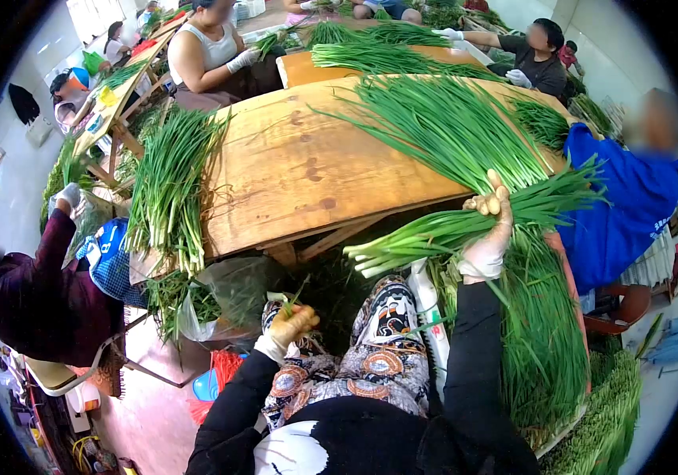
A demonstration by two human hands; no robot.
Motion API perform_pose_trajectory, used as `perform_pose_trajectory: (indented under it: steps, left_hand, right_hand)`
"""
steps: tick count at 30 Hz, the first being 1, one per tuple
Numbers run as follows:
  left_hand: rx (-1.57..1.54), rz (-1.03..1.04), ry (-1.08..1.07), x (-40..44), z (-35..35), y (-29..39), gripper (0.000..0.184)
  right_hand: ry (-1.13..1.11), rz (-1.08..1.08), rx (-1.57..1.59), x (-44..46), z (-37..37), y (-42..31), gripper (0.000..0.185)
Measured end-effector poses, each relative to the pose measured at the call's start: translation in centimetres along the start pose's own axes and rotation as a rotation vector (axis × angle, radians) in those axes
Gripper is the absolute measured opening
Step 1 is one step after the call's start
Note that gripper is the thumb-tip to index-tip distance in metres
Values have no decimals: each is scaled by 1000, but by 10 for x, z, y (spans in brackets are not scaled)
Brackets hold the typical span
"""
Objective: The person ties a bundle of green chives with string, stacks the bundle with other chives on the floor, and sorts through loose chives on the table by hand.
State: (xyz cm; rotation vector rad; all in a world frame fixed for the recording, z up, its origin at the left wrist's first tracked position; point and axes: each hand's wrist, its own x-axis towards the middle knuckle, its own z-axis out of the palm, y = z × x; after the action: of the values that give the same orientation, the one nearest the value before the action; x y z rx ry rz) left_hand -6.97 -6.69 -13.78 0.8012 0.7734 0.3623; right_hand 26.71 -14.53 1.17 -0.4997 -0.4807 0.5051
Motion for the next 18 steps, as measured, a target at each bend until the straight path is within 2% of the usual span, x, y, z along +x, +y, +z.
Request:
perform_pose_trajectory:
  steps: [1,2,4,6,7,8,10,11,12,14,16,18]
  left_hand:
    - [211,-66,122,12,-2,-6,46]
    - [767,123,160,3,2,5,72]
    - [810,444,103,-8,27,26,95]
    - [700,523,-38,-14,51,48,83]
    - [527,382,-45,-30,72,71,68]
    - [584,511,2,-27,76,73,57]
    - [909,944,64,-31,98,88,52]
    - [928,991,13,-27,105,91,45]
    - [915,807,-51,-30,111,97,32]
    - [566,675,-225,-14,100,76,23]
    - [26,224,-310,-16,95,74,21]
    - [38,230,-302,-14,96,69,21]
  right_hand:
    - [1,-2,-4,-2,5,-1,36]
    - [-20,4,-47,-8,14,3,35]
    - [-40,14,-91,-16,26,11,35]
    - [-130,48,-53,-22,31,17,34]
    - [-164,72,-27,-23,32,18,34]
    - [-164,74,-26,-24,35,20,34]
    - [-214,104,-12,-26,42,23,34]
    - [-269,127,-1,-24,41,25,34]
    - [-270,126,-2,-26,43,24,34]
    - [-215,131,-133,-29,55,21,34]
    - [-207,163,-215,-27,56,16,33]
    - [-147,174,-456,-30,58,14,33]
